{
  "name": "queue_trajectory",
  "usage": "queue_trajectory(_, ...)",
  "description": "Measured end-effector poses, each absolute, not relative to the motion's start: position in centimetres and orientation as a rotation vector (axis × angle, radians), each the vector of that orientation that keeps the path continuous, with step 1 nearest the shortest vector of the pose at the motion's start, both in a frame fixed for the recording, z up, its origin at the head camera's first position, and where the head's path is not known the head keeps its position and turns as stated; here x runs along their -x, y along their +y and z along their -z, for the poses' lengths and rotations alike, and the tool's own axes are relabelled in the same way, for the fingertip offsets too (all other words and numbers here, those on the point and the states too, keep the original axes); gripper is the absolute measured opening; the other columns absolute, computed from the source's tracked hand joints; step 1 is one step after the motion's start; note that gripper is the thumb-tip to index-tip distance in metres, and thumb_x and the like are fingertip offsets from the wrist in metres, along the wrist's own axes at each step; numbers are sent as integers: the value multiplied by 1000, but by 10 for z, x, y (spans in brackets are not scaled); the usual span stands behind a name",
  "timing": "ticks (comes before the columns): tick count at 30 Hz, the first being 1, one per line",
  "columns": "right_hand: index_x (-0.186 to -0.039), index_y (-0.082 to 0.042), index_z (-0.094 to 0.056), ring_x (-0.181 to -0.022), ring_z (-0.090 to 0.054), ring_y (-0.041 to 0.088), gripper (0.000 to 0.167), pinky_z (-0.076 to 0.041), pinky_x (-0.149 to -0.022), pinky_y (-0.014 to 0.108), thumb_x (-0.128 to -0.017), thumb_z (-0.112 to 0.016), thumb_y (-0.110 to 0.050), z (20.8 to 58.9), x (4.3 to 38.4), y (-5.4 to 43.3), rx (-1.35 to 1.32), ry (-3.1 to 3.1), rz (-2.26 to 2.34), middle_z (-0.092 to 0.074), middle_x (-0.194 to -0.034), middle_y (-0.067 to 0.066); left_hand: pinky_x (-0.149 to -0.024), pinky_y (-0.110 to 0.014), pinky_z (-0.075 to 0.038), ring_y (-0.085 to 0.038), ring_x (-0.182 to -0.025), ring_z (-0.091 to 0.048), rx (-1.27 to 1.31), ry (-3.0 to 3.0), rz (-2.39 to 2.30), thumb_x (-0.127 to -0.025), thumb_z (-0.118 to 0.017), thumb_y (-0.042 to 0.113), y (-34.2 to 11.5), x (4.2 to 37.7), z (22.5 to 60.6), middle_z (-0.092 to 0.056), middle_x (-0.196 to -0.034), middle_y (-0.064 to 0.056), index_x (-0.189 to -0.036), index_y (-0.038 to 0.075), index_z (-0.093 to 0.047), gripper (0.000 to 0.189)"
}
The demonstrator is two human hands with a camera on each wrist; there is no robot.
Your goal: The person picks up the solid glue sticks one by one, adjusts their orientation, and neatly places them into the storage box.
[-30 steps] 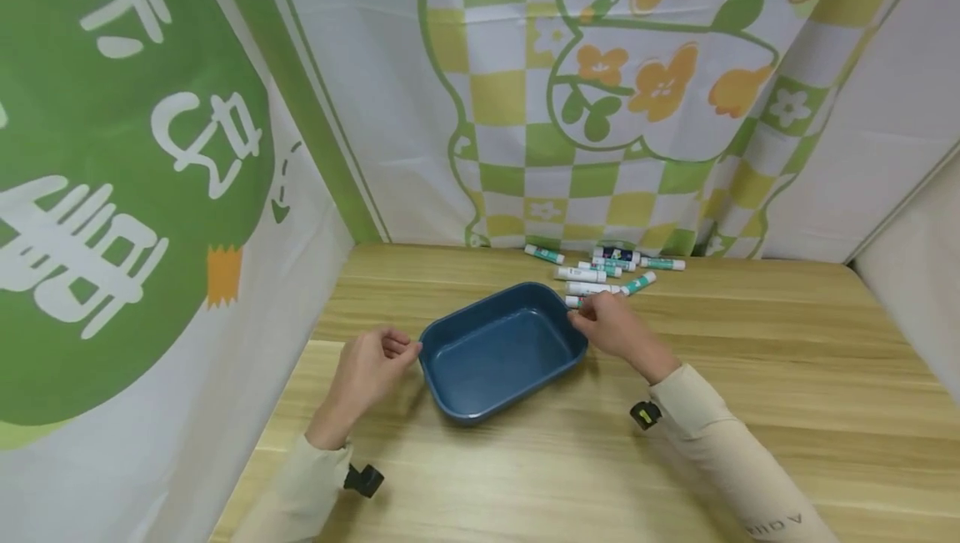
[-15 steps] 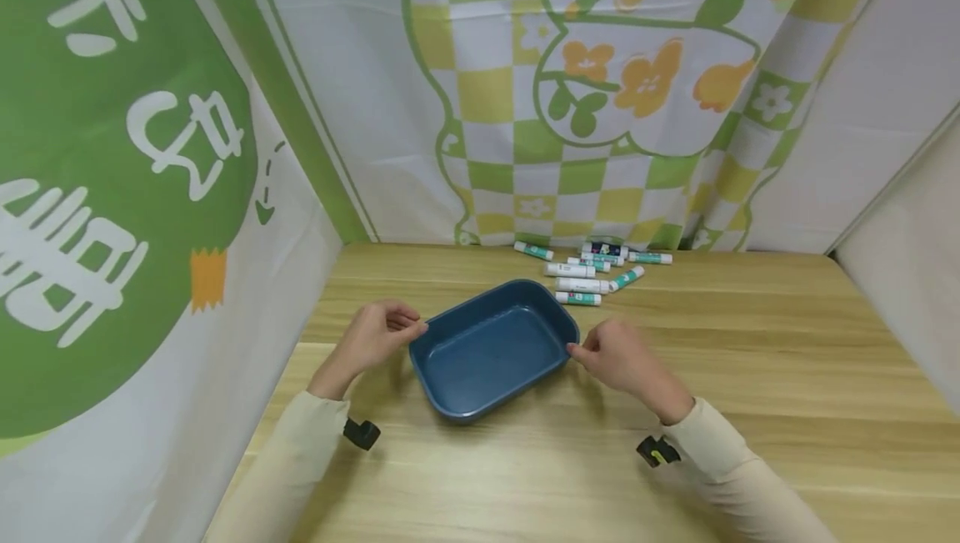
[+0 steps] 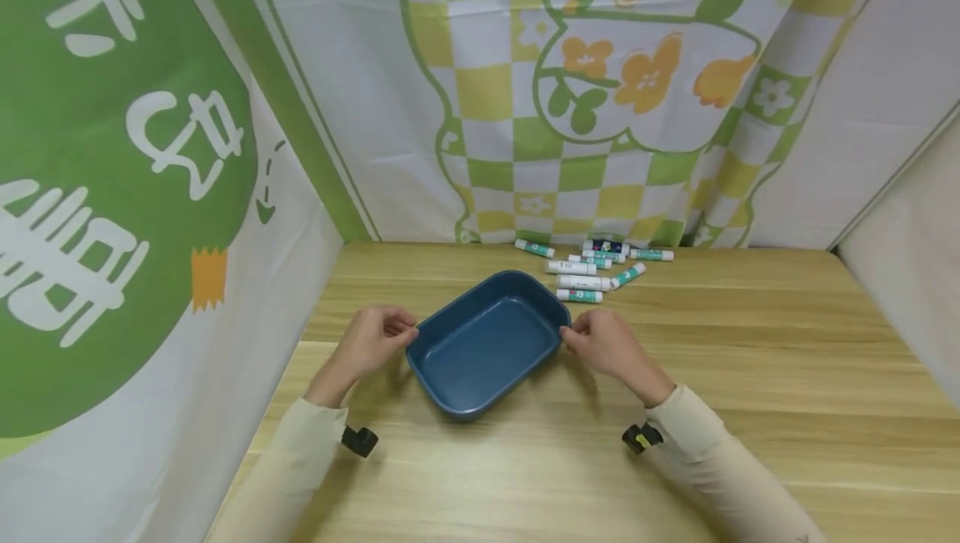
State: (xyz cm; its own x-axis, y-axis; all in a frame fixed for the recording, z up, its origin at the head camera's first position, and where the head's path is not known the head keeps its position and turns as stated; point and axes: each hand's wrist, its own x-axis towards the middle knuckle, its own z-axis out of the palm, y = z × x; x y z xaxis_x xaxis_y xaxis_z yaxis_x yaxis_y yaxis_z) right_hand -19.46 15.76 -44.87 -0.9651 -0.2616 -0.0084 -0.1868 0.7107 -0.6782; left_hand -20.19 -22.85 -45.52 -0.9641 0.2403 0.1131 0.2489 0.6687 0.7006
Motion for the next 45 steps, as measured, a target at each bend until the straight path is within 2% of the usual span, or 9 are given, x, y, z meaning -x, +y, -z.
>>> queue_trajectory(3, -76, 0, -78, -49, -45, 7, 37, -35, -49, 22, -104, -64, -19, 449, 206, 154, 377, 2792, 1121, -66, -59, 1, -81, -39, -65, -24, -87, -76, 386, -2874, 1184, -95, -75, 8, -229, 199, 455, -80, -94, -13, -102, 0, -78, 11)
queue_trajectory(11, -62, 0, -70, -45, -30, 9, 47, -27, -50, 25, -105, -60, -17, 450, 237, 141, 404, 2815, 1132, -46, -46, -7, -75, -34, -65, -21, -81, -77, 346, -2859, 1173, -91, -75, 2, -229, 191, 454, -80, -88, -13, -96, -2, -79, 8)
queue_trajectory(17, -68, 1, -74, -44, -33, 9, 44, -31, -52, 25, -104, -58, -18, 454, 259, 132, 331, 2814, 1158, -53, -47, -4, -73, -31, -62, -17, -77, -76, 259, -2872, 1143, -88, -77, 7, -223, 186, 453, -80, -85, -10, -94, 0, -80, 9)
queue_trajectory(26, -68, -2, -67, -52, -43, 12, 42, -42, -63, 28, -106, -57, -17, 455, 287, 115, 315, 2856, 1145, -51, -53, -5, -72, -33, -61, -20, -77, -78, 66, -2883, 1153, -89, -80, 12, -214, 181, 448, -81, -85, -10, -95, 1, -81, 13)
queue_trajectory(32, -53, -16, -42, -45, -29, 13, 57, -33, -55, 28, -108, -53, -16, 456, 304, 108, 292, 2843, 1175, -36, -47, -5, -69, -30, -61, -18, -76, -78, 5, -2886, 1201, -89, -83, 15, -207, 180, 447, -82, -86, -11, -94, 0, -81, 15)
queue_trajectory(34, -52, -18, -40, -44, -30, 12, 59, -32, -52, 28, -109, -53, -18, 456, 309, 105, 262, 2831, 1195, -35, -46, -5, -68, -29, -61, -18, -75, -78, -5, -2883, 1206, -89, -84, 16, -204, 180, 446, -82, -86, -11, -93, 0, -82, 16)
queue_trajectory(39, -63, -9, -65, -43, -46, 13, 50, -42, -49, 28, -110, -55, -22, 454, 318, 99, 192, 2839, 1204, -55, -53, -1, -63, -26, -58, -14, -71, -76, -18, -2886, 1201, -87, -86, 18, -197, 180, 445, -82, -82, -8, -90, 2, -83, 16)
queue_trajectory(43, -85, -5, -79, -54, -56, 14, 37, -51, -61, 30, -110, -57, -22, 451, 322, 97, 179, 2884, 1156, -73, -74, 8, -61, -26, -57, -11, -69, -74, 0, -2882, 1198, -85, -87, 18, -191, 180, 445, -81, -79, -6, -87, 4, -83, 15)
queue_trajectory(45, -85, -3, -79, -58, -55, 15, 38, -51, -68, 33, -110, -57, -21, 451, 326, 98, 191, 2893, 1141, -73, -74, 8, -61, -26, -57, -11, -68, -73, 11, -2879, 1193, -85, -88, 19, -188, 180, 445, -81, -78, -5, -85, 5, -83, 15)
